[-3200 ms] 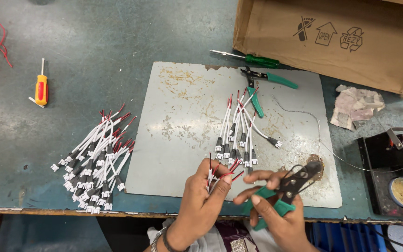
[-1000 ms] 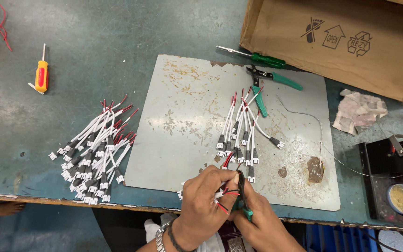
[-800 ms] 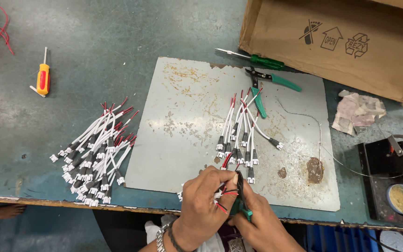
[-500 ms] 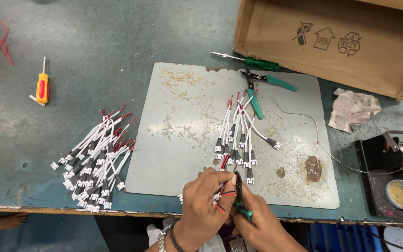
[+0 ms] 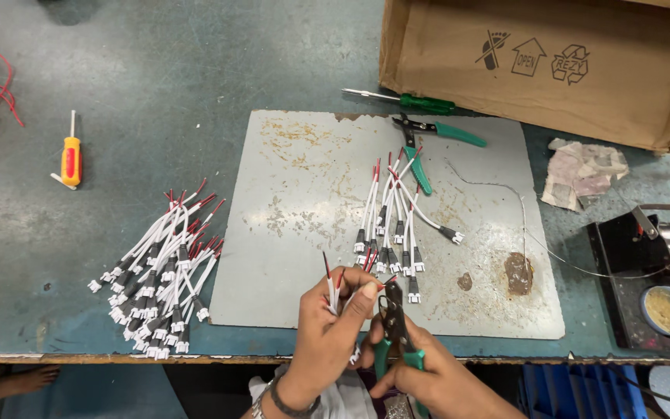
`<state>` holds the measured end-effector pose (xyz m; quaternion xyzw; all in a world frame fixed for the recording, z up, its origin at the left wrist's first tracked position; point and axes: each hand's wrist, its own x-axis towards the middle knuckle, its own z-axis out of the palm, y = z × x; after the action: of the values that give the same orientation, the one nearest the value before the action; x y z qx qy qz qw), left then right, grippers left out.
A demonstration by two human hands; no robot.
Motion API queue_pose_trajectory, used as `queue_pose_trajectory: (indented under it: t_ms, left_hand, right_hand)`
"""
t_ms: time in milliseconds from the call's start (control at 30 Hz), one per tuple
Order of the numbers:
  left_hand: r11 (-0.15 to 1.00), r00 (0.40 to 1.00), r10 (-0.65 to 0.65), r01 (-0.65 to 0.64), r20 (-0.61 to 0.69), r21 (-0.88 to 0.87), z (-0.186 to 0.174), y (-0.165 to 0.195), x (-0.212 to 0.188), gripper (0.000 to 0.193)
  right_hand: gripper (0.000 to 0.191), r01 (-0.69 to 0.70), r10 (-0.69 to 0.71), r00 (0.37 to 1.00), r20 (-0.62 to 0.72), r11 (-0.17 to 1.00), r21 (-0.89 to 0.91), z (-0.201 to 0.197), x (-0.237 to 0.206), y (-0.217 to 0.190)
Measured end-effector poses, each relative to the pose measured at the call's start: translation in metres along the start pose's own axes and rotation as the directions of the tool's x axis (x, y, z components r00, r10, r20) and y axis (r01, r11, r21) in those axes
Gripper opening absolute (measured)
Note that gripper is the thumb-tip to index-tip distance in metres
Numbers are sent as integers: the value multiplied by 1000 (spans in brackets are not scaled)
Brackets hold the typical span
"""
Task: The person uses wire strippers to remove insulation from the ends of multiple white wires with red and black conductors. The person repeatedly picks up wires, strips them, and places them on the table, occasionally gathering and repositioning the bundle.
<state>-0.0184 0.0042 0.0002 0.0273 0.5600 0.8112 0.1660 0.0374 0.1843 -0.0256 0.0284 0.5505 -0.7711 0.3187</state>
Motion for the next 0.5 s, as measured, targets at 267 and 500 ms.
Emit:
queue_pose_trajectory:
  t_ms: [267,500]
  left_hand:
    - [983,999,49,-45,20,-181,-22,-7,3,47]
    - [951,951,130,-39,-280,307,-105,39,19,55]
  right_hand:
    - [62,61,-68,997,46,988,139,-27,3,26]
    - [54,201,-210,976,62,971,132,-45,2,35]
